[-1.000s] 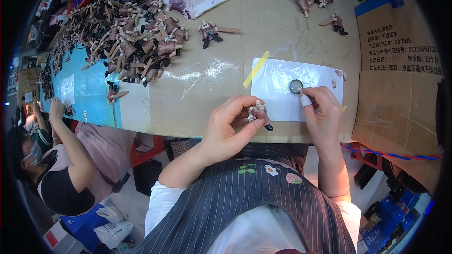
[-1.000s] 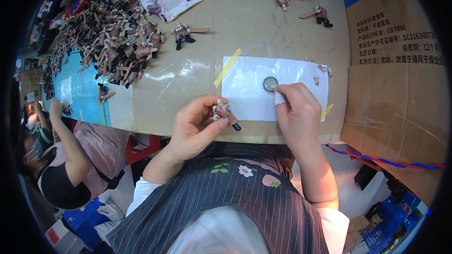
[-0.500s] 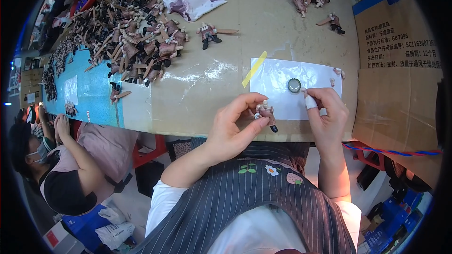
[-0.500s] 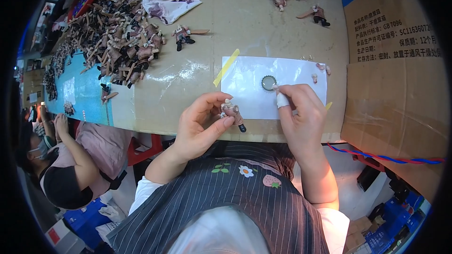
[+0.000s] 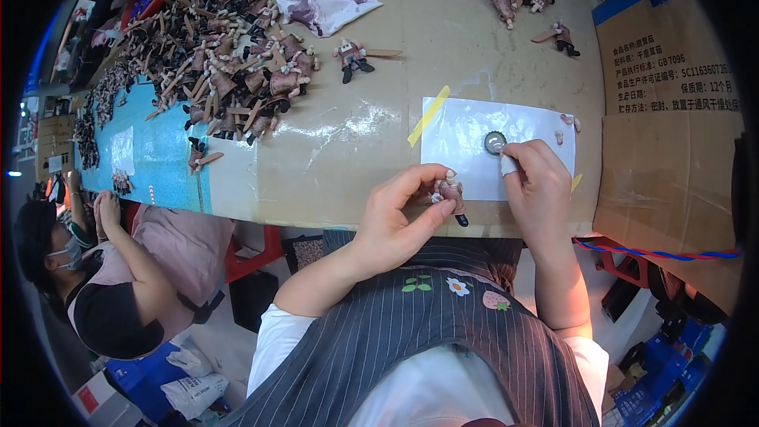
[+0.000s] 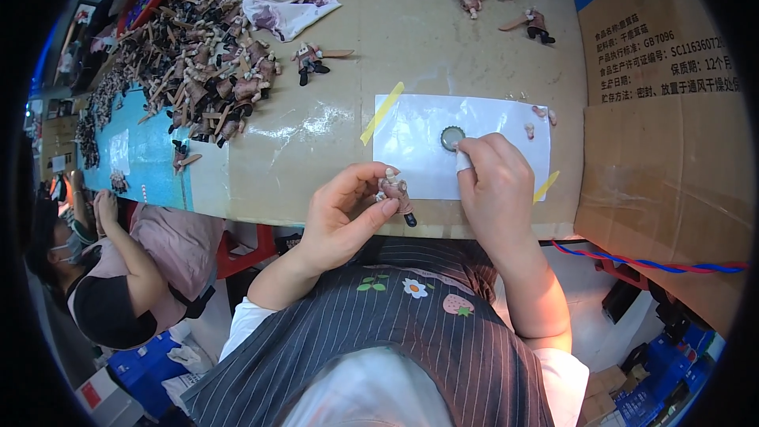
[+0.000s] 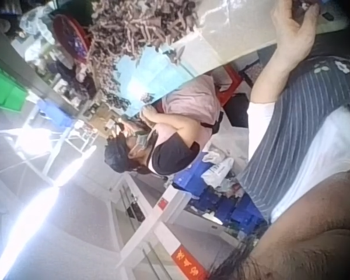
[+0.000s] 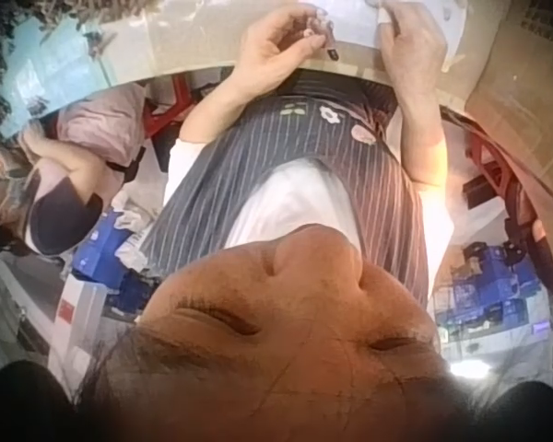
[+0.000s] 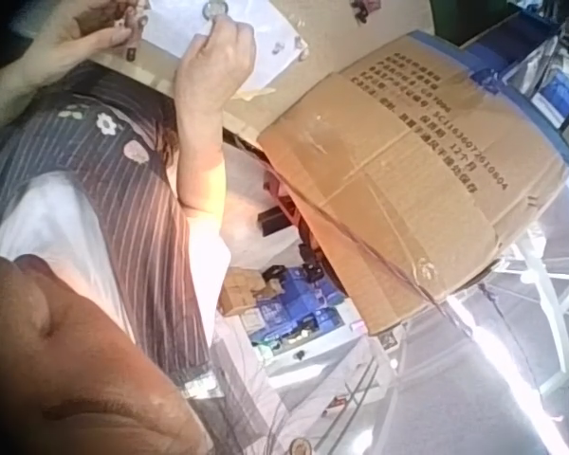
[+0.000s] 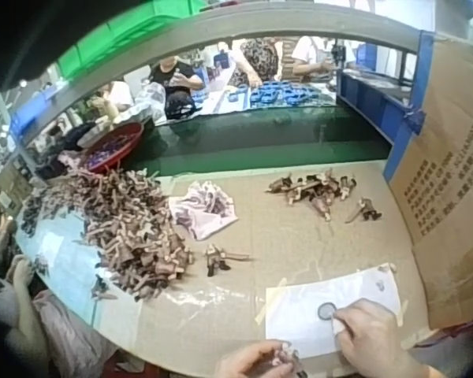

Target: The person assembles toy figurines by taking figurine bodies and head pieces, applying glue to the joints from a bottle cap, and pressing the heads onto the bodies by hand.

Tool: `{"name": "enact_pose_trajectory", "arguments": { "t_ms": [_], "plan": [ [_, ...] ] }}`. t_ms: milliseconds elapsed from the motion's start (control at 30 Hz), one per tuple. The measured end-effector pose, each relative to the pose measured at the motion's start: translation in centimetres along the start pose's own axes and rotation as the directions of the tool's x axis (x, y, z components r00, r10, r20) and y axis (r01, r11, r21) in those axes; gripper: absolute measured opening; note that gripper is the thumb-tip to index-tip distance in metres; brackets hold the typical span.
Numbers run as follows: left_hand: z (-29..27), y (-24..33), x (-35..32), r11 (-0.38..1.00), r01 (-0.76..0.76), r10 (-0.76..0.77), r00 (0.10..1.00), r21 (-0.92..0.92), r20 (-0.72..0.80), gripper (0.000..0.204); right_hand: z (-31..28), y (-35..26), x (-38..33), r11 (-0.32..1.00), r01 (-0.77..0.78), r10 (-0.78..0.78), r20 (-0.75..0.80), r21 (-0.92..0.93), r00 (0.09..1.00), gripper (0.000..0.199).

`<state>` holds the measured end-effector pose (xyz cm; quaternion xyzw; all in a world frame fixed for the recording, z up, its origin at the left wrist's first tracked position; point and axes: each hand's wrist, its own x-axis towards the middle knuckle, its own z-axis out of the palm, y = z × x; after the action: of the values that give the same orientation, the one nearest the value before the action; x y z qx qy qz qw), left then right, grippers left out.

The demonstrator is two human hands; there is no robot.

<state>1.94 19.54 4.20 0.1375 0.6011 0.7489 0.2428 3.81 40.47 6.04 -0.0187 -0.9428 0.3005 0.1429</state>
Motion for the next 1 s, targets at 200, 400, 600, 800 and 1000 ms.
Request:
{"name": "enact_pose_trajectory", "arguments": {
  "t_ms": [200, 400, 600, 800, 1000],
  "plan": [
    [-0.4, 0.1, 0.0, 1.0, 0.015, -0.015, 0.998, 0.009, 0.057, 0.032, -1.5, -1.1, -0.4, 0.974, -0.086, 0.096, -0.035, 0.21, 0.995, 0.021],
    [-0.1, 0.2, 0.5, 0.991, -0.018, 0.036, 0.989, -0.13, 0.145, 0.03, -2.6, -2.9, -1.7, 0.841, -0.032, 0.053, -0.024, 0.54, 0.998, 0.013],
    [1.3, 0.5, 0.2, 0.986, -0.054, 0.066, 0.995, -0.156, 0.069, 0.026, -2.5, -3.1, -2.7, 0.778, -0.068, 0.026, 0.077, 0.625, 0.997, 0.014],
    [1.4, -0.2, -0.2, 0.997, -0.082, 0.083, 0.995, -0.01, 0.058, 0.026, -2.3, -2.6, -3.3, 0.794, -0.005, -0.016, 0.03, 0.608, 0.999, 0.016],
    [0.9, 1.0, 0.4, 0.935, -0.253, 0.222, 0.964, 0.249, 0.147, 0.026, -2.7, -2.6, -3.8, 0.909, 0.097, -0.116, 0.022, 0.405, 0.993, 0.015]
  ]
}}
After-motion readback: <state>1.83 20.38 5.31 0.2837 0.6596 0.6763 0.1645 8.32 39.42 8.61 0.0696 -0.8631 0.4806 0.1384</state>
